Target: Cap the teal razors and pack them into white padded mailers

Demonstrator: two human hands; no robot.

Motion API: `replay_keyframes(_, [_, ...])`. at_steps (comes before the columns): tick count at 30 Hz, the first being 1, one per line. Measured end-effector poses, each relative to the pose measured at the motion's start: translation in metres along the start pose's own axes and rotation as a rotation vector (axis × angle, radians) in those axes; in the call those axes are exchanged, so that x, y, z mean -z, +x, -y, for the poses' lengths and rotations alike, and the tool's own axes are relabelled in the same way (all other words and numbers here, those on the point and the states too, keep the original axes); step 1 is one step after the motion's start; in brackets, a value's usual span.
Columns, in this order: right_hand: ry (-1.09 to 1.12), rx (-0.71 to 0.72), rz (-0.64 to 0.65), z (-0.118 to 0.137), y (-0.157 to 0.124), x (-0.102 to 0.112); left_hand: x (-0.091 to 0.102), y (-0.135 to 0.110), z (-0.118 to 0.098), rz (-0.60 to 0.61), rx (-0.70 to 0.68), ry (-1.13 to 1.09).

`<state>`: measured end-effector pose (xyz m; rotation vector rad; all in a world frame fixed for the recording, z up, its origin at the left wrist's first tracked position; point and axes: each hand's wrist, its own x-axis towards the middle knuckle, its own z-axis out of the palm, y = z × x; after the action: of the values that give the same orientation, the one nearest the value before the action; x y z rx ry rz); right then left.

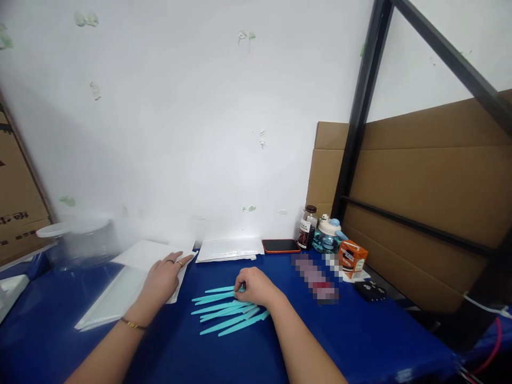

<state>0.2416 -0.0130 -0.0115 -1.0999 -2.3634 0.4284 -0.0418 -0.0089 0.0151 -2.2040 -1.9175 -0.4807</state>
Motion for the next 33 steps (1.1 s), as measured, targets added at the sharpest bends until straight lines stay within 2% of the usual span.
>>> replay_keyframes(2, [0.011, -0.006, 0.001, 0.001, 0.0, 0.0, -0.002, 0.0, 0.008, 0.06, 0.025, -0.04])
replay_keyframes(7, [0.052, 0.006, -0.063, 0.007, -0.001, 0.002, 0.001, 0.002, 0.029, 0.092, 0.158, -0.104])
replay_keyframes(10, [0.124, -0.04, -0.102, 0.009, 0.0, 0.005, 0.008, 0.001, 0.036, 0.163, 0.113, -0.116])
replay_keyframes(12, [0.151, -0.087, -0.131, 0.009, 0.002, 0.008, 0.014, -0.001, 0.027, 0.101, 0.034, -0.145])
replay_keyframes(14, [0.139, -0.121, -0.144, 0.008, 0.003, 0.009, 0.016, -0.003, 0.008, 0.006, -0.078, -0.221])
replay_keyframes(15, [0.125, -0.129, -0.141, 0.007, 0.003, 0.009, 0.016, -0.004, -0.003, 0.003, -0.155, -0.273])
replay_keyframes(18, [0.078, -0.118, -0.136, 0.003, 0.005, 0.006, 0.005, -0.005, -0.037, 0.108, -0.311, -0.334])
replay_keyframes(21, [0.042, -0.111, -0.138, -0.004, 0.007, 0.002, -0.01, -0.001, -0.055, 0.158, -0.341, -0.307])
replay_keyframes(26, [-0.011, -0.197, -0.143, -0.029, 0.01, 0.001, -0.026, 0.012, -0.055, 0.125, -0.269, -0.265])
replay_keyframes(30, [-0.057, -0.315, -0.175, -0.049, 0.007, 0.008, -0.037, 0.02, -0.048, 0.166, -0.19, -0.292])
replay_keyframes(33, [-0.098, -0.294, -0.206, -0.049, 0.005, 0.013, -0.045, 0.021, -0.043, 0.125, -0.183, -0.322])
